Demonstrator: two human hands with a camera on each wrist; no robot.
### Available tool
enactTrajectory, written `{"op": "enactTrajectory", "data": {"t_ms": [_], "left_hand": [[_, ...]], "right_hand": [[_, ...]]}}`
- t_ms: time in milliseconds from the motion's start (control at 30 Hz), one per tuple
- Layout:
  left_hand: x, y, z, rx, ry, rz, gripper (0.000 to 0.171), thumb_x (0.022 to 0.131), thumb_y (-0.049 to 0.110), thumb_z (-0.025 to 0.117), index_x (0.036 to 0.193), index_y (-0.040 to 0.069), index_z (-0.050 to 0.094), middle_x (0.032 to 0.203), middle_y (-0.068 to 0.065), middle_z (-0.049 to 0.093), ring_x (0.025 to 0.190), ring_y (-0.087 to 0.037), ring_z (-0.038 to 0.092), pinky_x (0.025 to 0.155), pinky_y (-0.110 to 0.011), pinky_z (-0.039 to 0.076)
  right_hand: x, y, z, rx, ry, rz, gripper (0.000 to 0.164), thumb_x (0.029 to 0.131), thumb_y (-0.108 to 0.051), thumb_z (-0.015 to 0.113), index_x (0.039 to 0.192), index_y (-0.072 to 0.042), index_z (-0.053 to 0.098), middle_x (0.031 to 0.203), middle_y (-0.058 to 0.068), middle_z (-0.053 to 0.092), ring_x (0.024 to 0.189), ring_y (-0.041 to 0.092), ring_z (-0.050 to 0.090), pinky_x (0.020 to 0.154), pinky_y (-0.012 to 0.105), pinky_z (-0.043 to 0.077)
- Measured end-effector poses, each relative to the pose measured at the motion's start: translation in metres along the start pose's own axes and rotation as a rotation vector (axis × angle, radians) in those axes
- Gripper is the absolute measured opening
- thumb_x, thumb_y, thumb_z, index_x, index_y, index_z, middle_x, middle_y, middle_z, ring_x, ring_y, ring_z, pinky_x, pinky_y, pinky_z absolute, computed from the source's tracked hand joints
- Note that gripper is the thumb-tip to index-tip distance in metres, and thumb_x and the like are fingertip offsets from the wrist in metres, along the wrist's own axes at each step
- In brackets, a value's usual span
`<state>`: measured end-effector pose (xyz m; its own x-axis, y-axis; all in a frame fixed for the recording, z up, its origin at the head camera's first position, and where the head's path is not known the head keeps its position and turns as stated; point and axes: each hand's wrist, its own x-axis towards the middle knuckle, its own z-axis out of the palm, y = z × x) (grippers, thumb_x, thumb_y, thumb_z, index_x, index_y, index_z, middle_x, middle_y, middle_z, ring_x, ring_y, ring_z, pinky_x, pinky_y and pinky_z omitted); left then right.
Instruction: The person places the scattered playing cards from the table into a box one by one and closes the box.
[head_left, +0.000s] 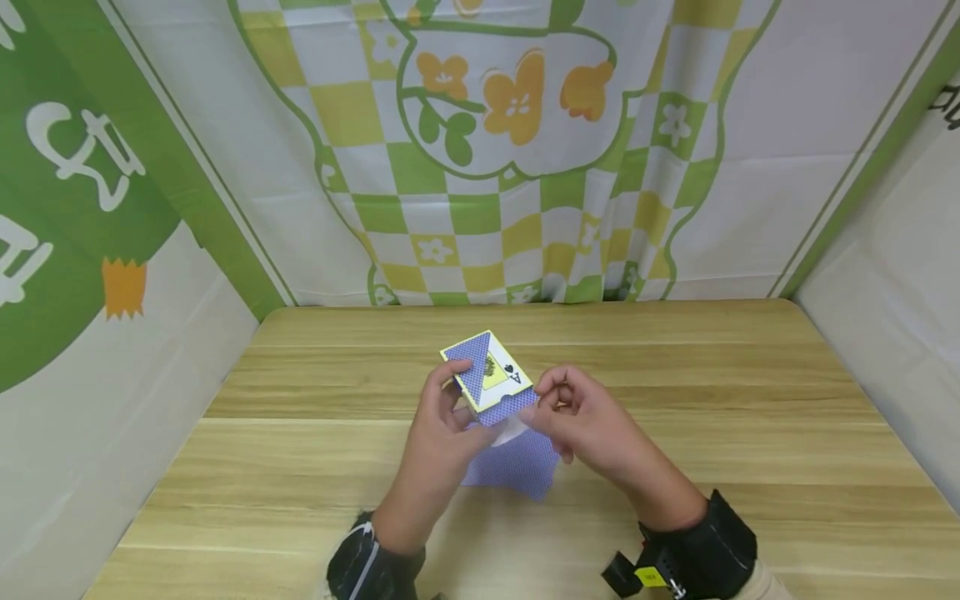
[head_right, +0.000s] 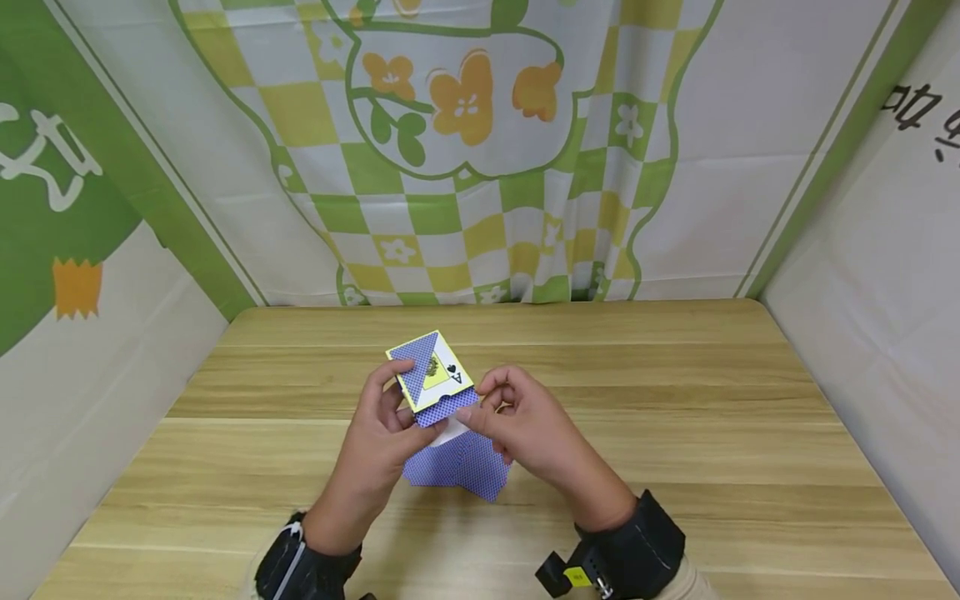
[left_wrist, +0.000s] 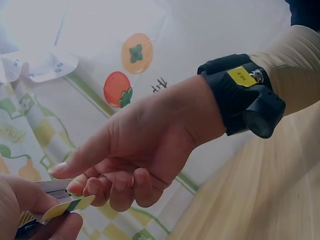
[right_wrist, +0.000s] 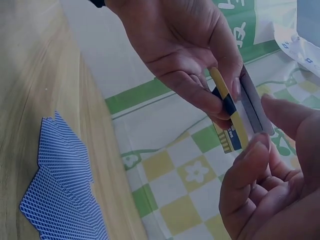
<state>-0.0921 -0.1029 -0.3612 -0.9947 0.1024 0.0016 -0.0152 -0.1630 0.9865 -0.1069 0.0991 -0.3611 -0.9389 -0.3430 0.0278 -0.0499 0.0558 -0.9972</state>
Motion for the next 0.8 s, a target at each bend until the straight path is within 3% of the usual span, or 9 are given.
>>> {"op": "enactTrajectory", "data": {"t_ms": [233, 600, 800], "left_hand": [[-0.002, 0.0, 0.001, -0.003, -0.021, -0.012, 0.076, 0.082, -0.012, 0.07, 0.145, 0.015, 0.036, 0.147, -0.016, 0.046, 0.118, -0.031, 0.062, 0.084, -0.031, 0.059], [-0.001, 0.007, -0.003, -0.014, 0.024, 0.024, 0.077, 0.081, -0.016, 0.068, 0.144, 0.014, 0.036, 0.146, -0.015, 0.047, 0.114, -0.028, 0.063, 0.081, -0.03, 0.06], [0.002, 0.012, -0.011, -0.006, 0.058, 0.05, 0.078, 0.082, -0.017, 0.067, 0.145, 0.014, 0.035, 0.145, -0.015, 0.046, 0.116, -0.028, 0.061, 0.084, -0.03, 0.06]], "right_hand": [[0.002, 0.0, 0.001, -0.042, 0.07, 0.029, 0.03, 0.096, -0.017, 0.07, 0.108, 0.001, 0.049, 0.083, 0.007, 0.056, 0.056, 0.012, 0.046, 0.046, 0.023, 0.042], [0.006, 0.007, -0.012, -0.143, 0.164, 0.028, 0.023, 0.099, -0.02, 0.066, 0.107, -0.002, 0.055, 0.078, 0.006, 0.054, 0.056, 0.014, 0.049, 0.048, 0.026, 0.046], [0.011, 0.016, -0.021, -0.245, 0.179, 0.048, 0.024, 0.098, -0.02, 0.067, 0.113, -0.002, 0.058, 0.092, 0.009, 0.06, 0.074, 0.018, 0.057, 0.061, 0.028, 0.053]]}}
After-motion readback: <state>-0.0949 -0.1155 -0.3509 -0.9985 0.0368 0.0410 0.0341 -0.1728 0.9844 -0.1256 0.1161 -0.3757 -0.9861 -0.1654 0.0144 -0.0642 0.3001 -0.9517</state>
